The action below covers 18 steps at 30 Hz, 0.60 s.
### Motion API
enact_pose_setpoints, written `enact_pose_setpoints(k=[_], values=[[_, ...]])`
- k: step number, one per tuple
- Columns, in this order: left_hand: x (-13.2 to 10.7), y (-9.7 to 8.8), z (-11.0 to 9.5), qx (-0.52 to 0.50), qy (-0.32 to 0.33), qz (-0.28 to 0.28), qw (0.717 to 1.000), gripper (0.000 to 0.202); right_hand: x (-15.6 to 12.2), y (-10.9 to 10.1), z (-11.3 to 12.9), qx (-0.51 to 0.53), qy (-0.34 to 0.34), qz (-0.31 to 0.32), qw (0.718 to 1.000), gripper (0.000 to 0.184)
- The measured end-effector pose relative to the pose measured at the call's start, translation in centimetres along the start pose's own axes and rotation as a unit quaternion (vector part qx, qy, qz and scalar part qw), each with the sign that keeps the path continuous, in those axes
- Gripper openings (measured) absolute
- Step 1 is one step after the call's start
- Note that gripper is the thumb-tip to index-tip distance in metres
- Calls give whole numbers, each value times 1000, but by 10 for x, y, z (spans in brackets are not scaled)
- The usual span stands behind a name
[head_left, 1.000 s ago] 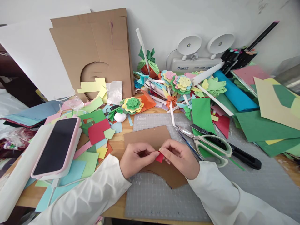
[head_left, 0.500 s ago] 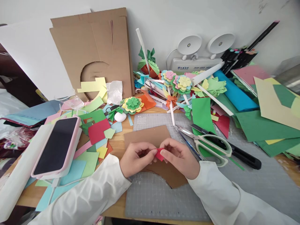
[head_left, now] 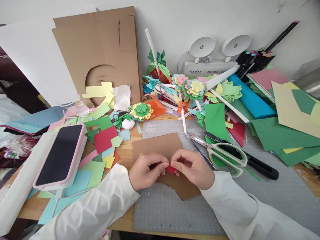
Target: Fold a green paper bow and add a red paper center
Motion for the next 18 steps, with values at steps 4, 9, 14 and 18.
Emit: enact_pose_setpoints(k=[4, 9, 14, 18], values=[[2, -1, -2, -3, 0, 1, 1000, 28, 1, 0, 0, 12, 9, 15, 1000, 19], [2, -2, 5, -30, -61, -5, 998, 30, 3, 0, 0, 39, 8, 31, 999, 22], [2, -1, 9, -63, -91, -13, 994, 30, 3, -1, -1, 44, 6, 0, 999, 23], [3, 0, 9, -75, -100, -14, 992, 29, 2, 0, -1, 34, 3, -8, 999, 24]])
Point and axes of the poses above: each hand's wrist, its own x-axis towards the middle knuckle, its own y-axis out of the palm, z = x × y, the point moved 3 cm from there along x, towards the middle knuckle, and after that the axes turned 11 degrees about -z, right-handed, at the moved point
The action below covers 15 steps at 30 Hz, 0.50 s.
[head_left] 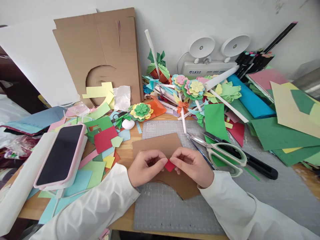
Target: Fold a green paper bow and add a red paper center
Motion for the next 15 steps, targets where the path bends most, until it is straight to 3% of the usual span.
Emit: enact_pose_setpoints(k=[9, 15], values=[[-2, -1, -2, 10, 2, -22, 1000, 30, 0, 2, 4, -14, -6, 4, 1000, 26], [0, 0, 0, -56, -33, 27, 998, 33, 0, 2, 4, 2, -11, 12, 1000, 26]])
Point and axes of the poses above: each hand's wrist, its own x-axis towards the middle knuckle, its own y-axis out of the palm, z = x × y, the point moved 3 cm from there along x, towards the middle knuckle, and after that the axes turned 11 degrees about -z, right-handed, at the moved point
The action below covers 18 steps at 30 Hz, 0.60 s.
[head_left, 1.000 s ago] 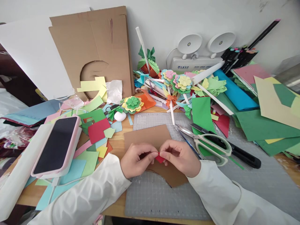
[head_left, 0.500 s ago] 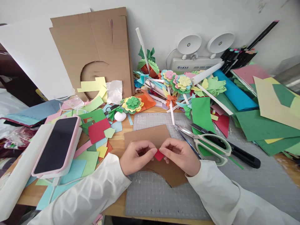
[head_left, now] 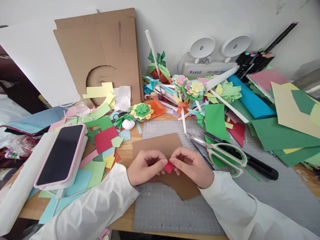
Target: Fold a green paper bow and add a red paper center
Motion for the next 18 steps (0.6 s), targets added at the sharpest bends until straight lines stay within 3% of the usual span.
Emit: enact_pose_setpoints(k=[6, 10, 15, 18], values=[[1, -3, 1, -31, -33, -15, 999, 34, -4, 0, 6, 57, -109, 44, 991, 10], [3, -5, 0, -59, -57, -23, 996, 35, -7, 2, 9, -19, -183, 58, 981, 8], [2, -5, -1, -67, -62, -21, 996, 35, -6, 0, 11, -65, -210, -1, 976, 3], [2, -5, -1, -75, -65, -23, 995, 34, -6, 0, 11, -54, -212, 8, 976, 4]])
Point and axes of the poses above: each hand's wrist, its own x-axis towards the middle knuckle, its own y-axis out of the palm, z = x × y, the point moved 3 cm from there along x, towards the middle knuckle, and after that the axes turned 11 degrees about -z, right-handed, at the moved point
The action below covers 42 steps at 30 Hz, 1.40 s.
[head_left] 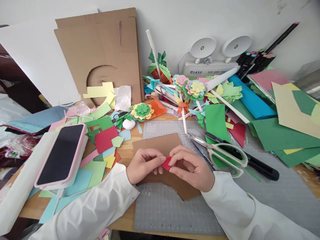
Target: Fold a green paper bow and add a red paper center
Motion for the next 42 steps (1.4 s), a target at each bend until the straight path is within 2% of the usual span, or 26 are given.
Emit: enact_pose_setpoints(k=[3, 9, 15, 22, 28, 35, 42], values=[[0, 0, 0, -8, -4, 0, 1000, 34, -1, 0, 0, 6, 3, 8, 1000, 8], [-1, 3, 0, 4, 4, 16, 1000, 34, 0, -1, -3, 10, 13, -28, 999, 5], [-3, 5, 0, 23, 53, 27, 998, 31, 3, 0, -6, 51, 86, -51, 994, 15], [-5, 7, 2, 44, 73, 24, 996, 32, 2, 0, -11, 72, 145, -66, 985, 23], [-7, 7, 1, 65, 92, 34, 993, 31, 1, 1, -13, 82, 160, -77, 981, 24], [-7, 8, 1, 104, 91, 18, 990, 28, 1, 1, -11, 77, 151, -79, 982, 23], [-8, 8, 1, 132, 105, -3, 986, 28, -2, 3, -15, 83, 176, -73, 978, 25]])
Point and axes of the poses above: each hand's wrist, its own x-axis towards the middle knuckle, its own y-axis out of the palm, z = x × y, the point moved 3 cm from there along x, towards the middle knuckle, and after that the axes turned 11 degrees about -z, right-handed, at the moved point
